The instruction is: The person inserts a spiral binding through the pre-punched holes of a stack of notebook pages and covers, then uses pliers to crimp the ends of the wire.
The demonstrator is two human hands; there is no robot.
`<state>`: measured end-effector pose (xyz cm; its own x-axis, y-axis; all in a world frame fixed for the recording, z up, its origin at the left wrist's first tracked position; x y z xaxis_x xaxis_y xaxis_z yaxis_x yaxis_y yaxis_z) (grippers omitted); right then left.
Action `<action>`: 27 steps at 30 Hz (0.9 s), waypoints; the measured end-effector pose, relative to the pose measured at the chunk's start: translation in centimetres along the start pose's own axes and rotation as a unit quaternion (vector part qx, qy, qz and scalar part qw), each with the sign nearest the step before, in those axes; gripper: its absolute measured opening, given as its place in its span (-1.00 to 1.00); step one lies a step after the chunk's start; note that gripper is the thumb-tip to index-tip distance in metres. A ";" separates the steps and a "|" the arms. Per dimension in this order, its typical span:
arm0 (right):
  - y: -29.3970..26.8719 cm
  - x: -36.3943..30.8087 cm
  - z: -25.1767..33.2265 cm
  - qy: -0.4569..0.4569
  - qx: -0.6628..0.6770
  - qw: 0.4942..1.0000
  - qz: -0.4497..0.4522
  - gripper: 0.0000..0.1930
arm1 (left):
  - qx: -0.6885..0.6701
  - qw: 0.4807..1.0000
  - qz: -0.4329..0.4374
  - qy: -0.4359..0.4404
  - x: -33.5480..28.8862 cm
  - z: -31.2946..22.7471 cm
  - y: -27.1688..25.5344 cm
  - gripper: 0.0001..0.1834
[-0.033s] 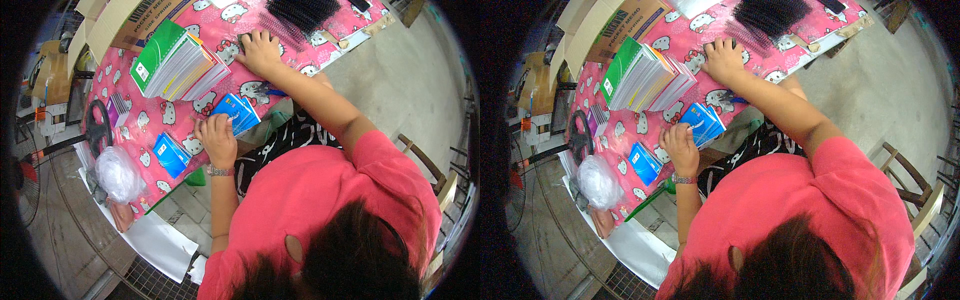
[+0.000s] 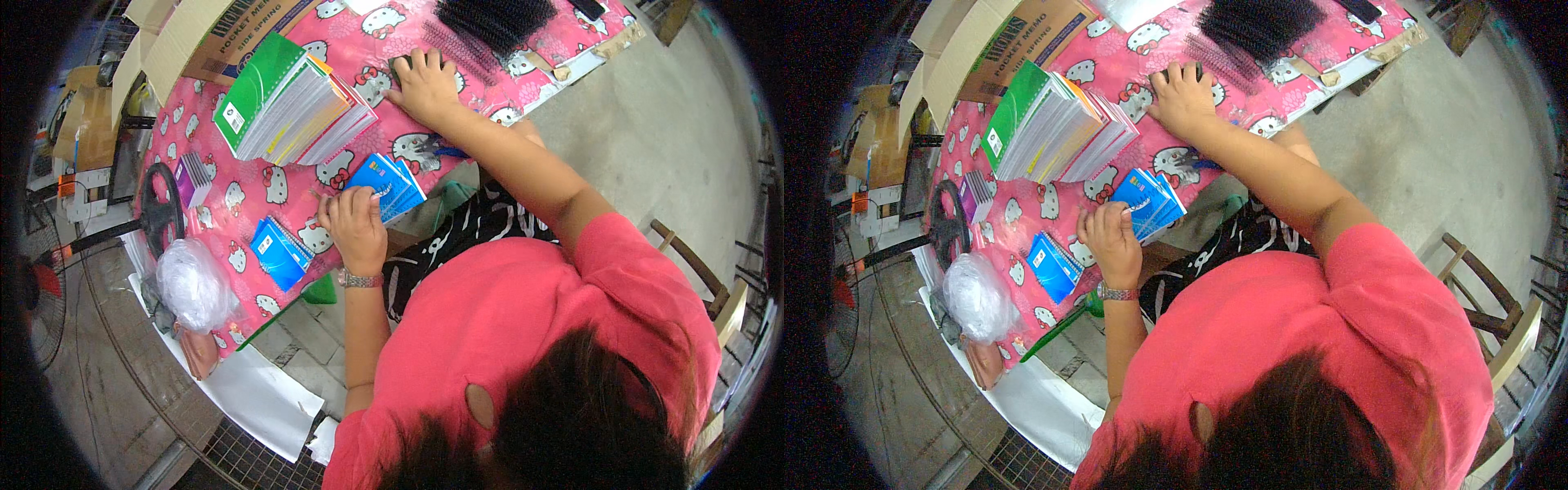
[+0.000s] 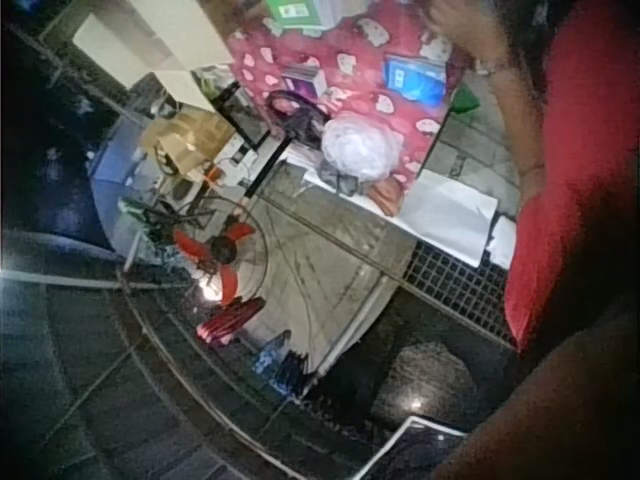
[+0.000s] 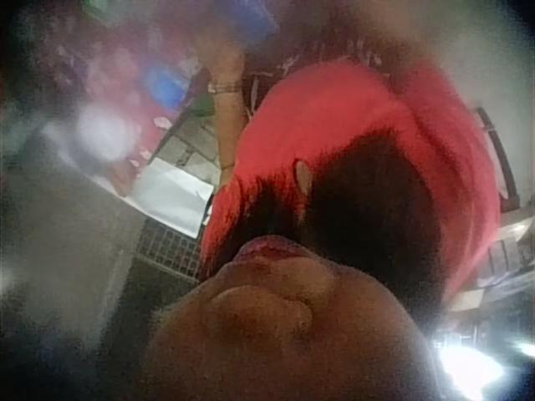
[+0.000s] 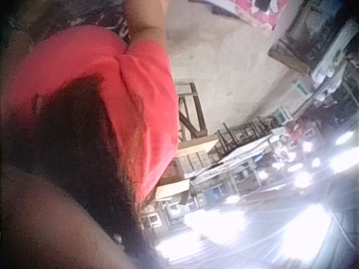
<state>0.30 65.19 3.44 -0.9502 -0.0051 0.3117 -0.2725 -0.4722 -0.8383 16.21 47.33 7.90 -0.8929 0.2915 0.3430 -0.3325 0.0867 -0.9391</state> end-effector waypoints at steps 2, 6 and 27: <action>0.3 0.8 -0.9 -0.010 0.012 1.000 0.000 -0.53 | -0.012 1.000 0.004 0.003 0.1 0.1 0.0 -0.80; -0.5 -0.3 -1.1 -0.077 0.090 0.993 0.008 -0.57 | -0.043 0.999 -0.017 0.013 -0.2 0.7 0.1 -0.78; -2.5 -6.7 6.9 0.014 0.646 0.520 0.558 -0.59 | -0.047 0.999 -0.008 -0.021 -0.2 0.9 -0.3 -0.59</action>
<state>8.42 60.30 6.51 -0.4131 -0.9082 -0.0674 0.7641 -0.3859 0.5170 16.26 46.38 8.15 -0.9004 0.2489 0.3567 -0.3187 0.1806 -0.9305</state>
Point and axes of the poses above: each hand's wrist, its own x-axis towards the middle knuckle, its own y-axis out of the palm, z = x × y, the point moved 6 cm from there along x, towards the middle knuckle, and after that the axes turned 14 degrees about x, right-handed, at the moved point
